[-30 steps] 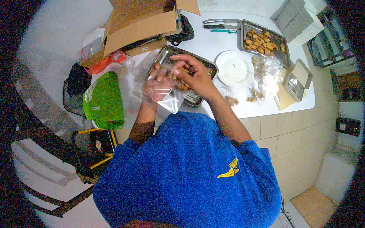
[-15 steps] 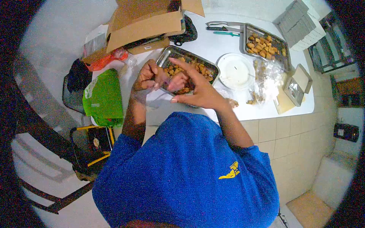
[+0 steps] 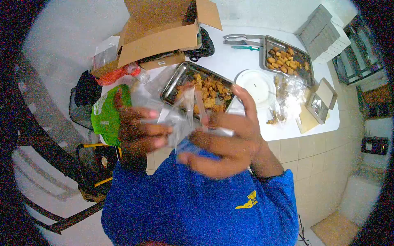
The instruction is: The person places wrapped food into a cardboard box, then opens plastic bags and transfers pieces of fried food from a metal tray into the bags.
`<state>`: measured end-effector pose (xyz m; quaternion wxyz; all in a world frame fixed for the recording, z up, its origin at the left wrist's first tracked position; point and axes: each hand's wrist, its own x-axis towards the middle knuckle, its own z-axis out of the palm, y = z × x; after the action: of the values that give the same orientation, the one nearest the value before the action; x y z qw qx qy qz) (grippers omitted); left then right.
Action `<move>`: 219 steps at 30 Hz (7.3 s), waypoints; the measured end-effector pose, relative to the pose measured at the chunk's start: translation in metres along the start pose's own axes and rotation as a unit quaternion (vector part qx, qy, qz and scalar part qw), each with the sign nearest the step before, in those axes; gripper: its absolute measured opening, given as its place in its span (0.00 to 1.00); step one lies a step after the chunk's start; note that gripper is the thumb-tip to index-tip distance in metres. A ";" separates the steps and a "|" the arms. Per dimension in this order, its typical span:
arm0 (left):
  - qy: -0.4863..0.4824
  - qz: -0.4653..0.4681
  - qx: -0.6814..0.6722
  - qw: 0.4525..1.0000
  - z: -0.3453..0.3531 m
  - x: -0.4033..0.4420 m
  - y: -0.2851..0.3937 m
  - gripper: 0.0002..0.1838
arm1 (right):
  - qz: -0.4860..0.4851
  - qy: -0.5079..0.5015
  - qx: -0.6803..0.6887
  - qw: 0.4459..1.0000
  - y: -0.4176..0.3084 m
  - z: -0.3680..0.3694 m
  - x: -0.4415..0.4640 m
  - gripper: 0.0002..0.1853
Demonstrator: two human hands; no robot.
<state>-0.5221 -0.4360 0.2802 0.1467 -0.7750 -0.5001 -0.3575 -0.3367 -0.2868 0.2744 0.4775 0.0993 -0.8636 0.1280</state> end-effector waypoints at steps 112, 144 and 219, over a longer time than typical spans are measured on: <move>0.207 -0.566 -0.090 0.793 0.139 -0.231 -0.011 0.49 | 0.570 -0.072 0.323 0.752 0.069 0.129 -0.070 0.10; 0.237 -0.463 -0.061 0.852 0.140 -0.223 -0.033 0.47 | 0.215 -0.230 0.059 0.947 0.026 0.170 0.002 0.11; 0.145 -0.584 -0.444 0.664 0.165 -0.318 -0.056 0.09 | 0.478 -0.188 0.365 0.776 0.022 0.280 -0.210 0.04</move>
<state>-0.5817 -0.5273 -0.0659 -0.3831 -0.2355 -0.6050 -0.6571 -0.4570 -0.3439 -0.0503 0.1111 -0.1377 -0.7608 0.6244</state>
